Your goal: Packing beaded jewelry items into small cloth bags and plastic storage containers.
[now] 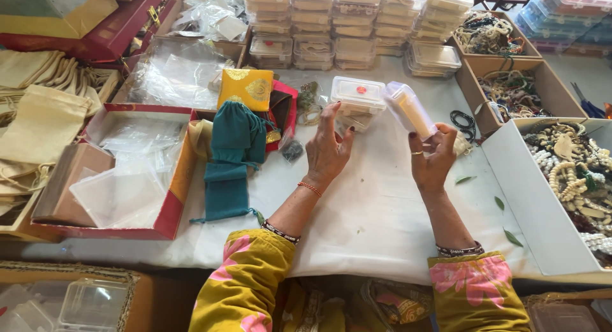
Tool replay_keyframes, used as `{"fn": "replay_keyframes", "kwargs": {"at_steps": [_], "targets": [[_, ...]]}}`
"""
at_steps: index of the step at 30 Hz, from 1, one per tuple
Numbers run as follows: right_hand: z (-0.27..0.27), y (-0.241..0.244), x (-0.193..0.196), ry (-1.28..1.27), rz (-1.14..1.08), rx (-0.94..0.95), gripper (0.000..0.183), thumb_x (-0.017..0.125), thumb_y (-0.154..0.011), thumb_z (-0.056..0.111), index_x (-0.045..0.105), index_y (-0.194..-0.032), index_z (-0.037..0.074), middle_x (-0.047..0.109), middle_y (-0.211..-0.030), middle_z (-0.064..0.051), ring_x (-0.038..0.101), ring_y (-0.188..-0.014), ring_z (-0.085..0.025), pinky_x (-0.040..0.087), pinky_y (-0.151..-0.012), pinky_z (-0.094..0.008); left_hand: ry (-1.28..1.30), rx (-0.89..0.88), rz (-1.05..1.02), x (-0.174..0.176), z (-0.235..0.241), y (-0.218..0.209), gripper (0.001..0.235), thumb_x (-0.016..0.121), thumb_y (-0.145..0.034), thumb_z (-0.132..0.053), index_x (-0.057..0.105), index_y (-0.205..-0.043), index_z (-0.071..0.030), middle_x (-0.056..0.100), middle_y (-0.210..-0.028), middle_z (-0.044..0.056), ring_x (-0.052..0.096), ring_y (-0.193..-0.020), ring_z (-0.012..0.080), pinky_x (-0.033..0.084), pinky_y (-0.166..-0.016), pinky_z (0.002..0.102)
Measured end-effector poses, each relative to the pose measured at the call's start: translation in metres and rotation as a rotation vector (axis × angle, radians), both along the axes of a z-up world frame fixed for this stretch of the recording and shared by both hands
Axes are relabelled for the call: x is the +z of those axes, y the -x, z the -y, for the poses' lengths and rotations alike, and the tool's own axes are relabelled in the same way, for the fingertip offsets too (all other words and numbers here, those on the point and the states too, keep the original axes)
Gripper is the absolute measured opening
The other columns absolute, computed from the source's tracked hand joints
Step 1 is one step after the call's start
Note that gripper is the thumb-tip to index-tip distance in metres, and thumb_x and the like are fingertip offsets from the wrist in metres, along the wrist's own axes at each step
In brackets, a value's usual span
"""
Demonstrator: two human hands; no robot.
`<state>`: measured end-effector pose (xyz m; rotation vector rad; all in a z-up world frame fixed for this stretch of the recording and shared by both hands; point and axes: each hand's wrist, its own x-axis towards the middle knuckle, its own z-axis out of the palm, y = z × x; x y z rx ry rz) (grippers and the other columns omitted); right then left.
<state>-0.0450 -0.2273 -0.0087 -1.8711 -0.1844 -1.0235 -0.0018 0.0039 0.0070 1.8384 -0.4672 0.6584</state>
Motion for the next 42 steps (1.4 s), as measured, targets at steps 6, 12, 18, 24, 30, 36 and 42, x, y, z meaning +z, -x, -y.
{"fn": "replay_keyframes", "kwargs": {"at_steps": [6, 12, 18, 24, 30, 36, 42], "targets": [[-0.009, 0.0, 0.006, 0.042, -0.023, -0.121, 0.045, 0.078, -0.103, 0.018, 0.044, -0.127, 0.0, 0.075, -0.111, -0.019, 0.075, -0.097, -0.018, 0.06, -0.081, -0.027, -0.096, 0.22, 0.06, -0.005, -0.012, -0.012, 0.059, 0.07, -0.088, -0.014, 0.05, -0.144, -0.015, 0.058, -0.145, 0.011, 0.06, -0.126, 0.0324, 0.053, -0.101, 0.042], [-0.023, -0.018, 0.032, 0.322, 0.035, -0.254, 0.047, 0.084, -0.1, 0.025, 0.05, -0.127, 0.006, 0.077, -0.108, -0.016, 0.077, -0.094, -0.021, 0.062, -0.075, -0.03, -0.196, 0.187, 0.053, -0.034, -0.007, -0.035, 0.066, 0.07, -0.091, -0.021, 0.045, -0.15, -0.009, 0.051, -0.151, 0.017, 0.046, -0.14, 0.0374, 0.039, -0.117, 0.047], [-0.039, -0.06, 0.061, 0.691, -0.075, -0.393, 0.053, 0.087, -0.092, 0.041, 0.056, -0.124, 0.012, 0.077, -0.104, -0.011, 0.076, -0.09, -0.03, 0.059, -0.072, -0.042, -0.229, 0.104, 0.02, -0.037, -0.008, -0.033, 0.076, 0.069, -0.091, -0.023, 0.036, -0.157, -0.006, 0.046, -0.154, 0.023, 0.044, -0.141, 0.0418, 0.039, -0.117, 0.049], [-0.05, -0.044, 0.078, 0.784, -0.034, -0.241, 0.063, 0.084, -0.086, 0.038, 0.055, -0.135, 0.01, 0.071, -0.127, -0.016, 0.071, -0.102, -0.035, 0.058, -0.078, -0.044, -0.213, 0.083, -0.008, -0.037, -0.008, -0.033, 0.078, 0.07, -0.091, -0.023, 0.034, -0.157, -0.006, 0.047, -0.154, 0.024, 0.046, -0.14, 0.0428, 0.042, -0.114, 0.049], [-0.021, -0.025, 0.037, 0.566, -0.102, -0.408, 0.032, 0.076, -0.101, 0.03, 0.066, -0.125, 0.01, 0.071, -0.12, -0.011, 0.072, -0.104, -0.031, 0.056, -0.084, -0.041, -0.21, 0.061, -0.004, -0.039, -0.008, -0.033, 0.085, 0.073, -0.088, -0.022, 0.029, -0.157, -0.001, 0.045, -0.154, 0.024, 0.045, -0.141, 0.043, 0.041, -0.115, 0.048], [0.016, -0.019, -0.007, 0.402, -0.694, -0.485, 0.029, 0.067, -0.1, 0.04, 0.077, -0.099, 0.013, 0.077, -0.089, -0.007, 0.074, -0.082, -0.025, 0.054, -0.079, -0.04, -0.28, 0.099, -0.004, -0.066, -0.003, -0.048, 0.092, 0.077, -0.084, -0.026, 0.027, -0.155, 0.004, 0.047, -0.152, 0.026, 0.044, -0.138, 0.0442, 0.04, -0.114, 0.048], [0.017, -0.021, -0.017, 0.553, -0.743, -0.396, 0.029, 0.07, -0.096, 0.042, 0.078, -0.1, 0.014, 0.077, -0.086, -0.008, 0.072, -0.085, -0.027, 0.054, -0.08, -0.043, -0.424, 0.042, -0.196, -0.079, -0.004, -0.057, 0.094, 0.078, -0.083, -0.032, 0.029, -0.156, 0.002, 0.053, -0.145, 0.024, 0.048, -0.136, 0.0422, 0.042, -0.11, 0.052]]}}
